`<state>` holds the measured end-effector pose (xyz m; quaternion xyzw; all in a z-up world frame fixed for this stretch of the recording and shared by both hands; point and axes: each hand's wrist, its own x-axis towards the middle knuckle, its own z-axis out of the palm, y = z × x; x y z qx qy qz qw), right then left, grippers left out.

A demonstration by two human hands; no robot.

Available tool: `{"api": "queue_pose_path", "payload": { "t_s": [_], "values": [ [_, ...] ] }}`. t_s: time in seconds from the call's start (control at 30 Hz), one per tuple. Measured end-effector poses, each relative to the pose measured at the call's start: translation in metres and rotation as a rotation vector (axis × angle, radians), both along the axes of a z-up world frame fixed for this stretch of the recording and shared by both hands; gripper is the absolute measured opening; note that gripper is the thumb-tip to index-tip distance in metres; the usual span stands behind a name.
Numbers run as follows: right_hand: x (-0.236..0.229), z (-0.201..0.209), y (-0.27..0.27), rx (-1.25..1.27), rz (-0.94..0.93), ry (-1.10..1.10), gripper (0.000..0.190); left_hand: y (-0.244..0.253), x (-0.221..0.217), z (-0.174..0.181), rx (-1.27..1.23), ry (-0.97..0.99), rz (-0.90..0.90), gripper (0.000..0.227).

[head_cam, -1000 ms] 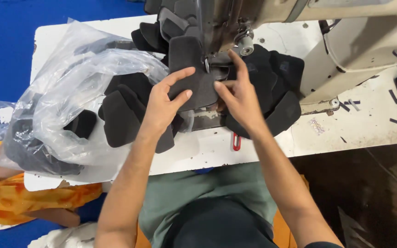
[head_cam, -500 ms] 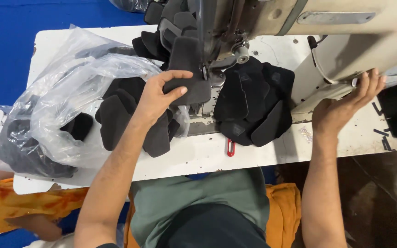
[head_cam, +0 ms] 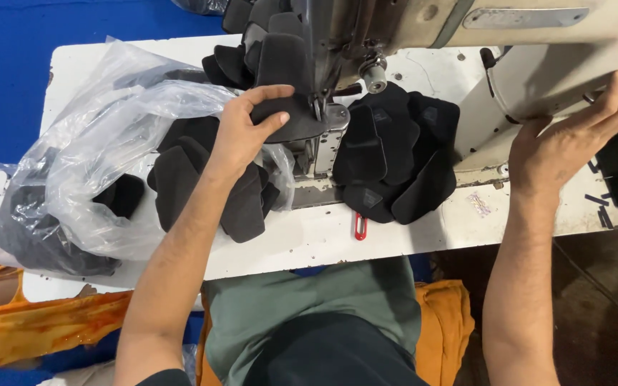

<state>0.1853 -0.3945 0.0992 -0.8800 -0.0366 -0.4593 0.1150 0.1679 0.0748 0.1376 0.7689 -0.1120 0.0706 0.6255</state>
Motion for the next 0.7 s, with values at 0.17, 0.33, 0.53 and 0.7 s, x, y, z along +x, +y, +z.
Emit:
{"api": "queue_pose_path", "payload": {
  "t_s": [0.17,0.33,0.53,0.7],
  "values": [
    [-0.005,0.014,0.010,-0.008,0.014,0.008,0.085,-0.007,-0.007,0.005,0.119,-0.095,0.107,0.038],
    [-0.001,-0.003,0.006,0.065,0.072,0.039,0.078,-0.022,-0.039,-0.008,0.139,-0.190,0.244,0.038],
    [0.015,-0.053,-0.005,0.127,0.037,-0.111,0.091,-0.053,-0.083,-0.023,-0.226,-0.069,0.300,0.042],
    [0.003,0.001,-0.007,0.290,0.302,0.003,0.085,-0.059,-0.096,-0.037,-0.379,0.100,0.259,0.051]
  ]
}}
